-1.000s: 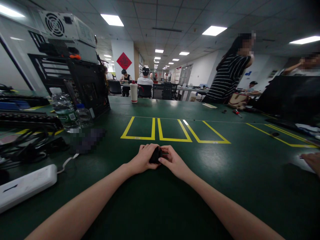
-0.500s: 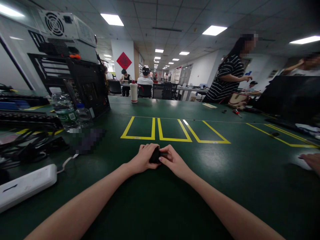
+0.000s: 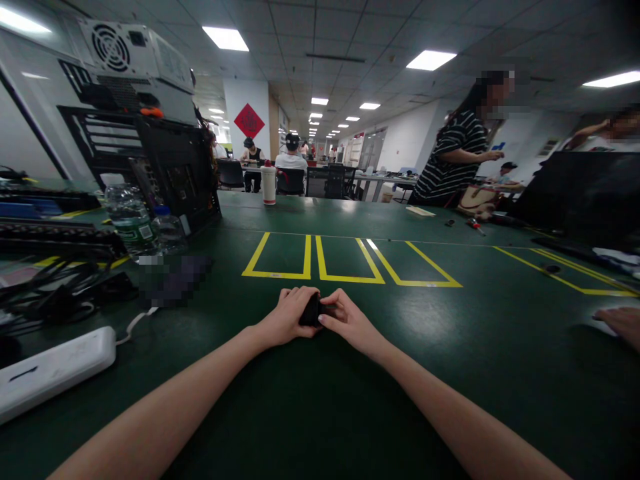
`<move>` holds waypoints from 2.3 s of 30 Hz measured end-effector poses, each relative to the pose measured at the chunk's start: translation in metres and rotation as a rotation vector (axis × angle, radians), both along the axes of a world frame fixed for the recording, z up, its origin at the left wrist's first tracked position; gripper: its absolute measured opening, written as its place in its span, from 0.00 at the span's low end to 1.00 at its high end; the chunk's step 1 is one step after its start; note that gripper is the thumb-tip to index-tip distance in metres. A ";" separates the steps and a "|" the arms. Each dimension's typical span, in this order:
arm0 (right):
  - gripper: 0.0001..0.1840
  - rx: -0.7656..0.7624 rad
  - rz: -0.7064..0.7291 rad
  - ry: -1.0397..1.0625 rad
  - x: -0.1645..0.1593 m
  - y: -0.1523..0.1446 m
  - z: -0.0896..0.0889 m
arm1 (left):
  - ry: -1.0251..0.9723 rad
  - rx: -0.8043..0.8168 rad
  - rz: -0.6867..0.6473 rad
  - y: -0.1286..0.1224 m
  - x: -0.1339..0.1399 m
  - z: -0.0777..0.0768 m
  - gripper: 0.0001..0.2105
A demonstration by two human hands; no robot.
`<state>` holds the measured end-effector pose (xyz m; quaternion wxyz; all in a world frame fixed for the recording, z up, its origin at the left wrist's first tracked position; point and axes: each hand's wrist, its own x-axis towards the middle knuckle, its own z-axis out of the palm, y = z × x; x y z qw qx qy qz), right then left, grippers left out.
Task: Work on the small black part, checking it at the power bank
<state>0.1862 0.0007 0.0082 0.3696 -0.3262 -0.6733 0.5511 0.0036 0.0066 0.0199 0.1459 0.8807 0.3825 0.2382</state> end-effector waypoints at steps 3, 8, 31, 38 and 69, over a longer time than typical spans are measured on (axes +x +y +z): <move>0.11 0.005 -0.065 -0.036 -0.001 -0.002 0.001 | -0.004 -0.005 -0.002 0.000 0.000 0.001 0.23; 0.17 0.000 -0.083 -0.088 0.000 -0.001 0.001 | -0.008 -0.007 -0.009 0.000 0.000 0.000 0.24; 0.18 -0.011 -0.028 -0.035 0.001 0.000 0.000 | -0.010 -0.016 -0.012 -0.003 -0.001 0.005 0.24; 0.10 0.014 -0.060 -0.002 0.000 0.002 -0.003 | -0.004 0.005 -0.011 0.000 -0.001 0.000 0.23; 0.38 0.119 -0.291 -0.511 0.012 0.005 -0.005 | -0.039 -0.157 0.233 0.022 -0.005 -0.018 0.24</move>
